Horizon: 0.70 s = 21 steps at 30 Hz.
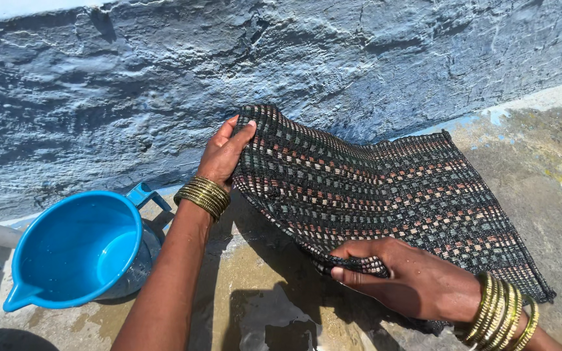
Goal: The person scrubs a rug with a brush, pours water over it from a bucket, wrings it out by hand, and spreads it flat on the ground to rinse it again.
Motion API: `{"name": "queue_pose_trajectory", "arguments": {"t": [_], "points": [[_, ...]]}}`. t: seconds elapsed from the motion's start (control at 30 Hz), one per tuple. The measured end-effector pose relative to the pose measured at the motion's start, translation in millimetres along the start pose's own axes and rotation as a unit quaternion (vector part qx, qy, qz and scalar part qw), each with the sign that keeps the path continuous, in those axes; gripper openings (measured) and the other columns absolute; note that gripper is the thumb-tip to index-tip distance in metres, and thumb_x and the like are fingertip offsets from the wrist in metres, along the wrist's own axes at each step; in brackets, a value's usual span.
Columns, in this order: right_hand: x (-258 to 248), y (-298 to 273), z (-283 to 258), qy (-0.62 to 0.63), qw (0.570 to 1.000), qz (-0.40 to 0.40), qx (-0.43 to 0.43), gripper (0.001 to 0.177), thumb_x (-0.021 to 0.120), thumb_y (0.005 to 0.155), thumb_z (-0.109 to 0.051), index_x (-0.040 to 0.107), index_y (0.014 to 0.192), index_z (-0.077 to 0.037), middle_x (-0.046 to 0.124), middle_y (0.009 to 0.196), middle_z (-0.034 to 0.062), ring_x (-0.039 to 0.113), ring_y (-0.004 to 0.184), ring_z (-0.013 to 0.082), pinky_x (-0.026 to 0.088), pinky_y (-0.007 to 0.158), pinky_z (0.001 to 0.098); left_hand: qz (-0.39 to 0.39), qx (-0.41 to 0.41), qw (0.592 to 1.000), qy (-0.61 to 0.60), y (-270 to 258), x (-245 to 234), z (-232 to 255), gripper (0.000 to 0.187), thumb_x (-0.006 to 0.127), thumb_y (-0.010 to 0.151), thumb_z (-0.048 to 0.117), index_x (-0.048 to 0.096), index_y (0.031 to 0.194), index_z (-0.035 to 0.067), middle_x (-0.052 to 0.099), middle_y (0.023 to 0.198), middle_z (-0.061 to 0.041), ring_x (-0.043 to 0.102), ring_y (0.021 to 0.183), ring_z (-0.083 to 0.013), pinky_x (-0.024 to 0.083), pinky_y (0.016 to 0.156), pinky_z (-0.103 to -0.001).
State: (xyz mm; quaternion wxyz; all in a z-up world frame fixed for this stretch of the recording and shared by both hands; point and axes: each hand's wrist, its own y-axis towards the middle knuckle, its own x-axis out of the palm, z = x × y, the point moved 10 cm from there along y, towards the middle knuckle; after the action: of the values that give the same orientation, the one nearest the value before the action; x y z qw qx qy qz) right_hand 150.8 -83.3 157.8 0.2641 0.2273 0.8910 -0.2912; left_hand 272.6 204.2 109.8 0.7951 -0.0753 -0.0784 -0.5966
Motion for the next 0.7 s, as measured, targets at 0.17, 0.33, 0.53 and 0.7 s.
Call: {"name": "queue_pose_trajectory", "arguments": {"t": [0.17, 0.33, 0.53, 0.7], "points": [[63.6, 15.3, -1.9, -0.06, 0.996, 0.028, -0.058, 0.038, 0.063, 0.093, -0.042, 0.071, 0.116, -0.013, 0.071, 0.102, 0.0108, 0.07, 0.096, 0.0258, 0.054, 0.088, 0.0388, 0.131, -0.177, 0.911, 0.349, -24.2, -88.3, -37.9, 0.049, 0.064, 0.091, 0.026, 0.056, 0.137, 0.011, 0.071, 0.097, -0.013, 0.062, 0.071, -0.0224, 0.052, 0.067, -0.04], [112.0, 48.2, 13.8, -0.04, 0.994, 0.017, -0.098, 0.036, 0.065, 0.092, -0.036, 0.07, 0.118, -0.011, 0.07, 0.112, 0.0105, 0.069, 0.102, 0.0281, 0.052, 0.093, 0.0418, 0.187, -0.178, 0.873, 0.414, -50.7, -135.8, -103.1, 0.051, 0.069, 0.09, 0.035, 0.061, 0.133, 0.01, 0.073, 0.114, -0.019, 0.069, 0.099, -0.0302, 0.052, 0.091, -0.043], [107.5, 55.4, -14.0, -0.039, 0.991, -0.004, -0.128, 0.035, 0.066, 0.091, -0.035, 0.072, 0.117, -0.012, 0.074, 0.107, 0.0092, 0.069, 0.1, 0.0276, 0.048, 0.097, 0.0442, 0.161, -0.12, 0.922, 0.331, -32.6, -146.4, -123.9, 0.062, 0.073, 0.087, 0.041, 0.056, 0.14, 0.015, 0.061, 0.128, -0.012, 0.058, 0.113, -0.0279, 0.044, 0.096, -0.043], [62.0, 53.5, -17.7, -0.047, 0.997, 0.049, -0.046, 0.037, 0.069, 0.089, -0.04, 0.073, 0.114, -0.012, 0.072, 0.115, 0.0044, 0.068, 0.099, 0.0215, 0.049, 0.094, 0.0404, 0.182, -0.185, 0.894, 0.364, -59.8, -134.8, -128.2, 0.073, 0.063, 0.086, 0.049, 0.049, 0.151, 0.02, 0.066, 0.136, -0.019, 0.065, 0.122, -0.035, 0.049, 0.105, -0.047]]}}
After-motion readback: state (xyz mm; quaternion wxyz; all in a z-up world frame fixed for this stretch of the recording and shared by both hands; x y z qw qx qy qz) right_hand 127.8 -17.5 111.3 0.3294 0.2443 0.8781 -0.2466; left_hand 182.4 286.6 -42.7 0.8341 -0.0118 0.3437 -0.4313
